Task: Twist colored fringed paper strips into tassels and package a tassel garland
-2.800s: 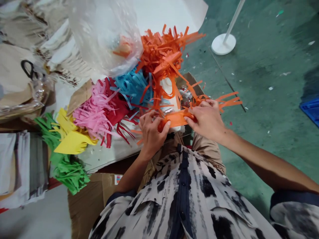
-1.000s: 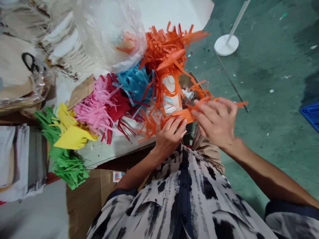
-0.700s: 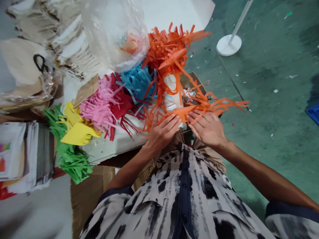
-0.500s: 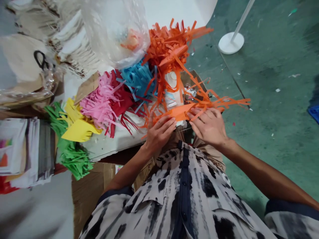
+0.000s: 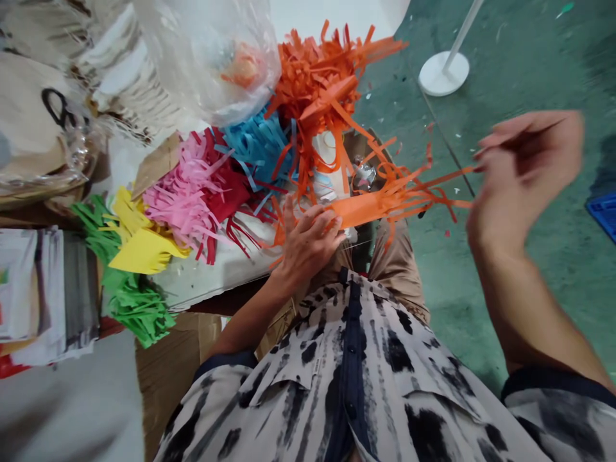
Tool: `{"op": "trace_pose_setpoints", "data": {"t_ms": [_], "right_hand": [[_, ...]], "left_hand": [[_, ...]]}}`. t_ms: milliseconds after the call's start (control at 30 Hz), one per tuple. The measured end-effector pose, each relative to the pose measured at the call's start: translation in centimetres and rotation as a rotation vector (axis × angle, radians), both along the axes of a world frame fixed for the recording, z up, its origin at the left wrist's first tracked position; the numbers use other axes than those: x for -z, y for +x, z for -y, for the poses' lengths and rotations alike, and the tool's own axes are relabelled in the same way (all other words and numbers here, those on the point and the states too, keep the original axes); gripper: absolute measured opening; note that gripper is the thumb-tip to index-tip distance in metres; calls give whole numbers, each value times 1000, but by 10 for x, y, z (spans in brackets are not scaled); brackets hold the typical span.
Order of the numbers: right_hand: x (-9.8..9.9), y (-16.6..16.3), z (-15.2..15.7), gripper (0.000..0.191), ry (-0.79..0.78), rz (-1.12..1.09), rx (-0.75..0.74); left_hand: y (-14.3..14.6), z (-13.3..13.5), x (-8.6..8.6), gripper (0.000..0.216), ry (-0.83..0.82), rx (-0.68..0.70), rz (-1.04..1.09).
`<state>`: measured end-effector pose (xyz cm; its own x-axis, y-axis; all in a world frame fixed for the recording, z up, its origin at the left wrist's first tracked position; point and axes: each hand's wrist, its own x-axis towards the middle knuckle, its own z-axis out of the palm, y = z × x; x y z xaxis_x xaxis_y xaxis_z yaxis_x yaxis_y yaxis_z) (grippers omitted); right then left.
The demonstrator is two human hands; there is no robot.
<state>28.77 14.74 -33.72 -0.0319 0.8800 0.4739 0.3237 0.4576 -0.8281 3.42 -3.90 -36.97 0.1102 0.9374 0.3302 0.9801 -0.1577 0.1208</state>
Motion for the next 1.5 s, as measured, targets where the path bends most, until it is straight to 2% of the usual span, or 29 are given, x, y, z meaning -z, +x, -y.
{"op": "trace_pose_setpoints", "data": {"t_ms": [67, 133, 200, 233, 300, 367, 400, 433, 533, 633, 733, 833, 933, 1067, 1200, 1367, 1500], "right_hand": [[5, -10, 34, 32, 232, 273, -365], [16, -18, 60, 45, 305, 587, -712], [29, -14, 69, 47, 350, 734, -783], [33, -8, 67, 44, 361, 763, -761], [37, 7, 56, 33, 392, 759, -610], [32, 16, 47, 20, 432, 727, -458], [29, 15, 44, 16, 451, 722, -436], [26, 11, 44, 15, 465, 732, -457], [22, -10, 52, 25, 454, 831, -647], [31, -22, 58, 29, 461, 859, -728], [44, -15, 58, 33, 489, 855, -758], [49, -6, 55, 29, 414, 881, -732], [44, -5, 53, 28, 319, 870, -722], [31, -10, 49, 29, 247, 769, -738], [28, -19, 50, 34, 98, 810, -651], [33, -32, 55, 38, 64, 873, -500], [34, -40, 56, 40, 67, 939, -447]], "left_hand": [[0, -1, -2, 24, 1, 67, -11], [-1, -1, -3, 26, -32, 96, 8], [-3, 2, -3, 29, -86, 88, 45], [-5, 3, -3, 31, -105, 83, 60], [-8, 4, -3, 34, -120, 84, 78], [-10, 2, -4, 32, -129, 87, 85], [-11, 0, -6, 29, -135, 88, 85], [-11, -2, -8, 26, -139, 87, 83], [-9, -4, -16, 19, -135, 87, 59], [-6, 4, -20, 20, -100, 101, 64], [-1, 17, -16, 27, -108, 126, 104], [1, 24, -7, 25, -148, 87, 139], [-2, 25, -4, 28, -147, 35, 168], [-9, 17, -13, 28, -203, -10, 232], [-12, 7, -22, 16, -190, -90, 287], [-10, -1, -23, 17, -179, -167, 301], [-7, -6, -20, 19, -182, -264, 292]]}}
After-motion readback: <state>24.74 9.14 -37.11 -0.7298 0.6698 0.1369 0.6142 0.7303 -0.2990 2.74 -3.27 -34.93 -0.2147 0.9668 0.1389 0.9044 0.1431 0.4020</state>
